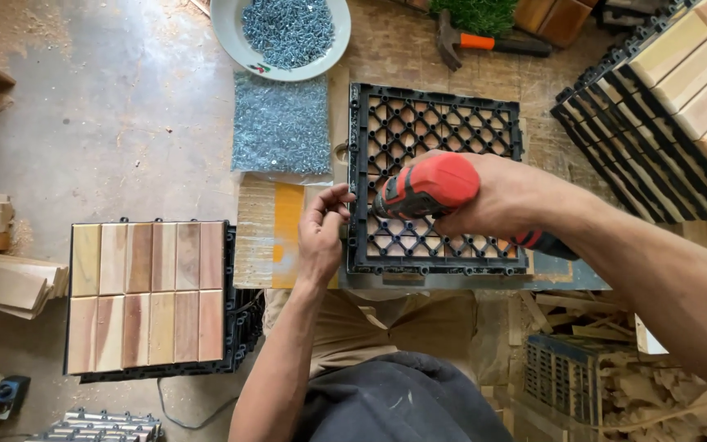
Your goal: Assembling wooden interlocking deck tiles by placing slats on a plastic base and securing them with screws using a power drill.
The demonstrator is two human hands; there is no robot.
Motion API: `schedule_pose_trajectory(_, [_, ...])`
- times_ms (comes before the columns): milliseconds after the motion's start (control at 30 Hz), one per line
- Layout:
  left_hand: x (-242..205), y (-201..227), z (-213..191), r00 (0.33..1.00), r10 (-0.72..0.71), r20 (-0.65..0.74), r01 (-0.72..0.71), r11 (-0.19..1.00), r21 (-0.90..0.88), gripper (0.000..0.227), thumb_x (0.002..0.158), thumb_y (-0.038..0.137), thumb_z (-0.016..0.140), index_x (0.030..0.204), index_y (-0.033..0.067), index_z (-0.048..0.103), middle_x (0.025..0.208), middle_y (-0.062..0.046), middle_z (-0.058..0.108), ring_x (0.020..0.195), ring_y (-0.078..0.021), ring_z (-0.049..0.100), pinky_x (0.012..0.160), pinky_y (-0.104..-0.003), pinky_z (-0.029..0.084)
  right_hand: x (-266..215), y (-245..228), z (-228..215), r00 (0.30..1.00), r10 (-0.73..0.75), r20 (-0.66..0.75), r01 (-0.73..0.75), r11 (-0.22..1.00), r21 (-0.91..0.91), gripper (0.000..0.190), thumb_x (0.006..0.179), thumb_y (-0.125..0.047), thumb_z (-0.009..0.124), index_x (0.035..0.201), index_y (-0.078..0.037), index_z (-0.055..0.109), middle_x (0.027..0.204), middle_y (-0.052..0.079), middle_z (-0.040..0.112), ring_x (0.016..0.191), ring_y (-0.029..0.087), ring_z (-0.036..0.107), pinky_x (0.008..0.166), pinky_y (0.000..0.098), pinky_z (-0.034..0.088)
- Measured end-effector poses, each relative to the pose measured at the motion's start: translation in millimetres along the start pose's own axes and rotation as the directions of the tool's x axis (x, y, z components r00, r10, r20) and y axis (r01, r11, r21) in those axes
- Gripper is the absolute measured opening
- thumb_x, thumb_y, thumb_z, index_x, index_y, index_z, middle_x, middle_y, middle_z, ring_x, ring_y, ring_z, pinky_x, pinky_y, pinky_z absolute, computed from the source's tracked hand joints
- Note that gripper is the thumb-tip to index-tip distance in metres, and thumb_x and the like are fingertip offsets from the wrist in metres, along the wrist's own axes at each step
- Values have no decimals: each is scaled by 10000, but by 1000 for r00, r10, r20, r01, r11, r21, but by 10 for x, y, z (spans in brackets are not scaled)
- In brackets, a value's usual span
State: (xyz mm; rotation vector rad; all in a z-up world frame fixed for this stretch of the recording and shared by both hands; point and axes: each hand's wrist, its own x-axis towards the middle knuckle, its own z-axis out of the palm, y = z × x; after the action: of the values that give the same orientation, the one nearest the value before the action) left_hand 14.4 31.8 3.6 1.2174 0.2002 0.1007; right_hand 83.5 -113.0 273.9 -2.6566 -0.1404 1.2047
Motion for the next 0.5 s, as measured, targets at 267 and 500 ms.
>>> schedule_pose_trajectory(267, [-70, 84, -38, 1000, -18, 0, 18, 991, -134, 433, 998, -113, 351, 1309, -27, 640, 1228, -233, 702, 1111, -222, 677, 1025, -327, 558, -108, -86, -13, 999, -43, 30, 45, 997, -68, 768, 752, -40, 722, 1467, -272, 563, 1070, 236, 756, 1007, 422, 741, 968, 520, 529])
schedule_pose_trajectory(500, [-171, 268, 9, 998, 55, -40, -53, 998, 37, 337, 1032, -35, 536, 1297, 86, 705, 1301, -179, 700, 1250, -257, 633, 1082, -408, 512, -145, -31, 167, 988, -156, -4, 153, 974, -168, 792, 747, -53, 676, 1485, -302, 530, 1066, 213, 756, 953, 414, 751, 910, 506, 526])
